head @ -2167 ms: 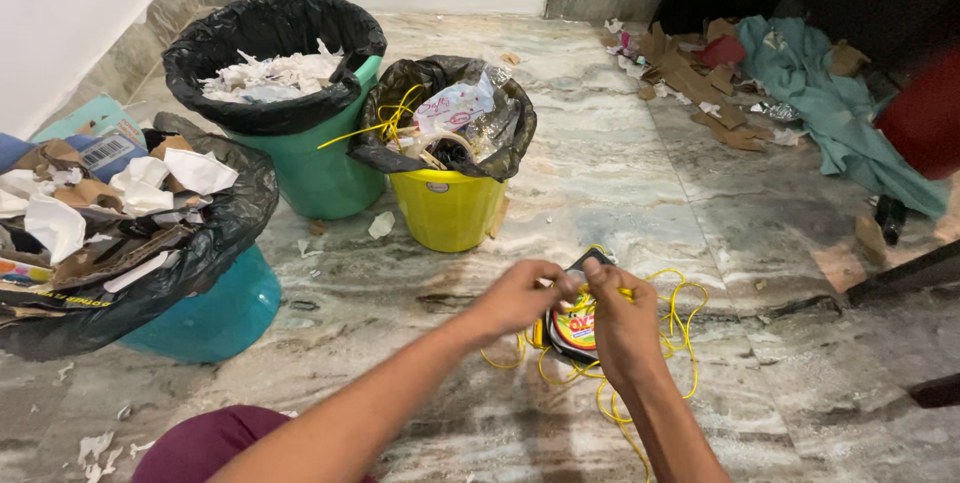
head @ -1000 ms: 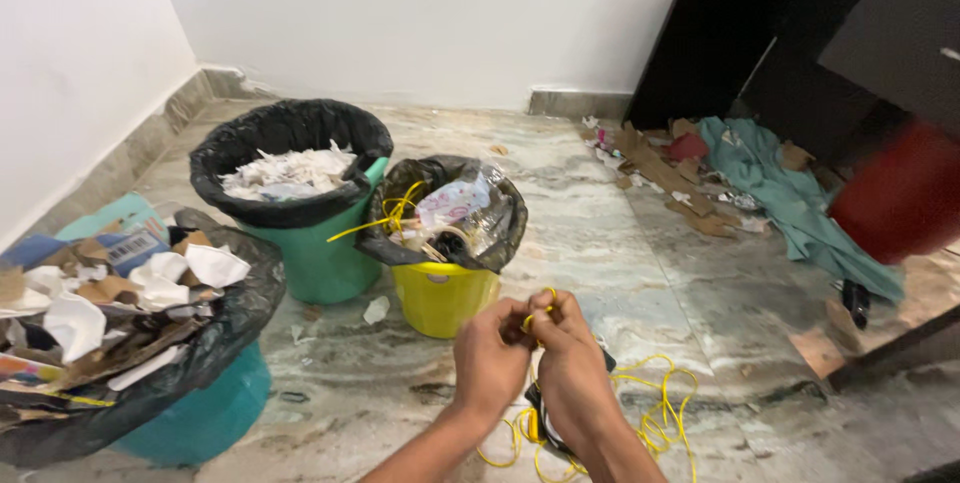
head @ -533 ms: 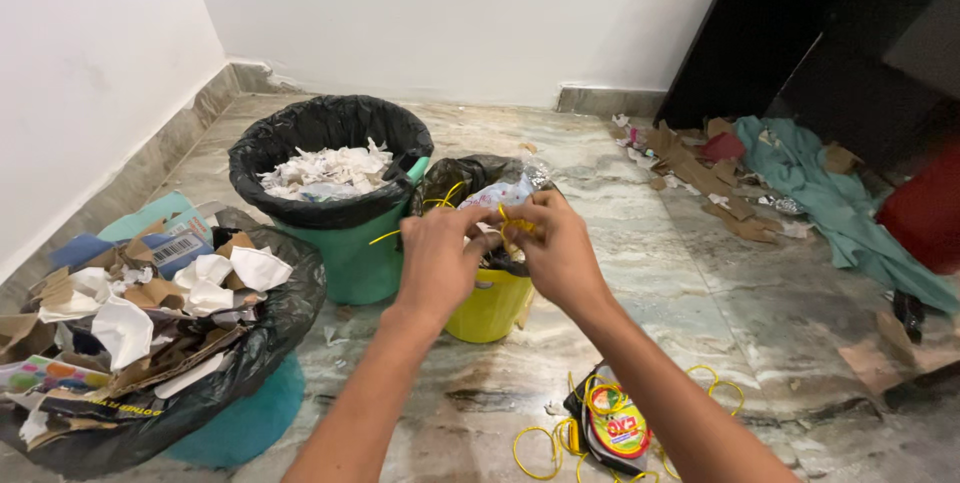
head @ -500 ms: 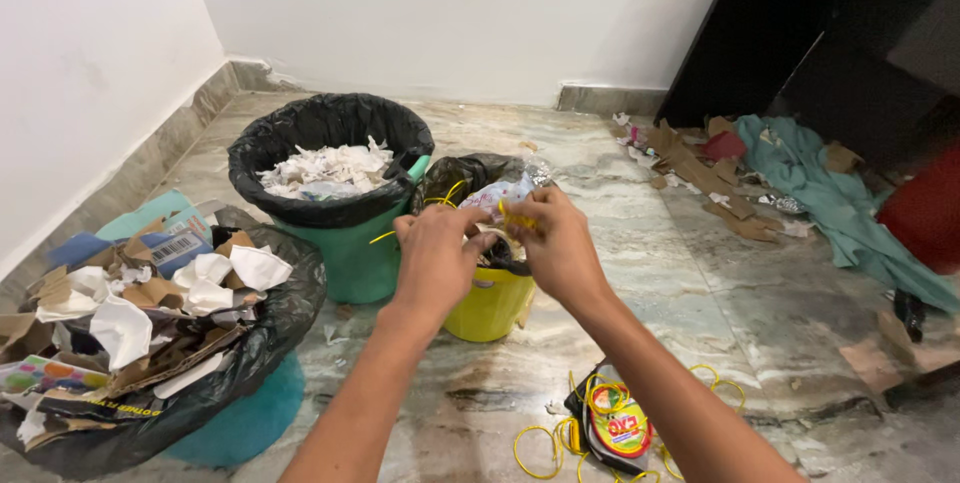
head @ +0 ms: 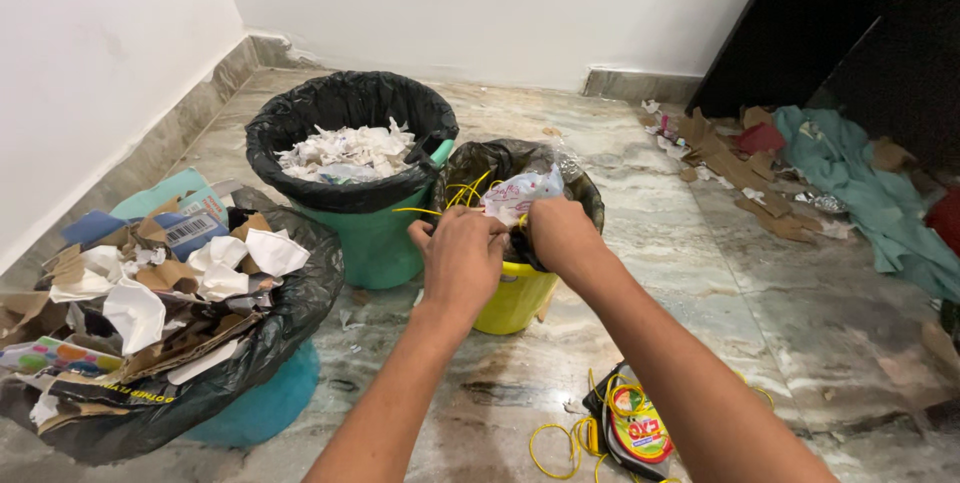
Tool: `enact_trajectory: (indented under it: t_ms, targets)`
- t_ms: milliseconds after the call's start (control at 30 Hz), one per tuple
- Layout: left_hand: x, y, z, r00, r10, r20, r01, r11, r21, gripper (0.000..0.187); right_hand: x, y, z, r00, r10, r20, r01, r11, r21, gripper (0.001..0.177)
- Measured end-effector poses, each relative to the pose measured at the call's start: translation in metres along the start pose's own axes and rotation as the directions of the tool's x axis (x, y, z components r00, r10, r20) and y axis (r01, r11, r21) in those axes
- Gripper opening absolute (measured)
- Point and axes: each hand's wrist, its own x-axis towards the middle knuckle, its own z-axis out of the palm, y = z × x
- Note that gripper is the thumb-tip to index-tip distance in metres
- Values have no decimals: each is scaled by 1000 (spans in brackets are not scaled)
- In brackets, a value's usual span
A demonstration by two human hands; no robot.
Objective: The person sits on the floor and sorts various items, including yellow string, plastic bags, and small objects, into three colored bins. They handle each item by hand and place it into the appropriate bin.
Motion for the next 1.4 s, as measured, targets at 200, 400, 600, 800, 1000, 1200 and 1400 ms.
enact_trajectory:
  t_ms: [200,400,600,800,1000,1200,1400]
  targets:
    - [1,0,3,1000,-15,-14,15,1000,-28,7,15,9,11,997,-48,53,52,996,-76,16]
    - [1,2,0,999,3,-39,-4,1000,-24,9,-5,-8,-10,994,-43,-96,28,988,-154,15]
    - [-5,25,-11,969,159,-188,-163,987,-6,10,-38,-14,-43,974,-136,-179,144,989,36,15]
    - [-26,68,-13,884,334,-327,-390,913,-121,9,-105,10,-62,777,-87,-623,203,972,117,13]
    - [-77,86,21,929,369,38,-325,859,-394,11,-186,64,-29,953,233,-193,-158,927,342,20]
    - [-121,54,81,799,286,529,-227,958,-176,19,-250,97,34,983,163,84,-175,971,163,34]
    - [-156,26,116,528,156,834,-313,950,21,72,-270,99,86,999,23,-24,-22,998,67,31]
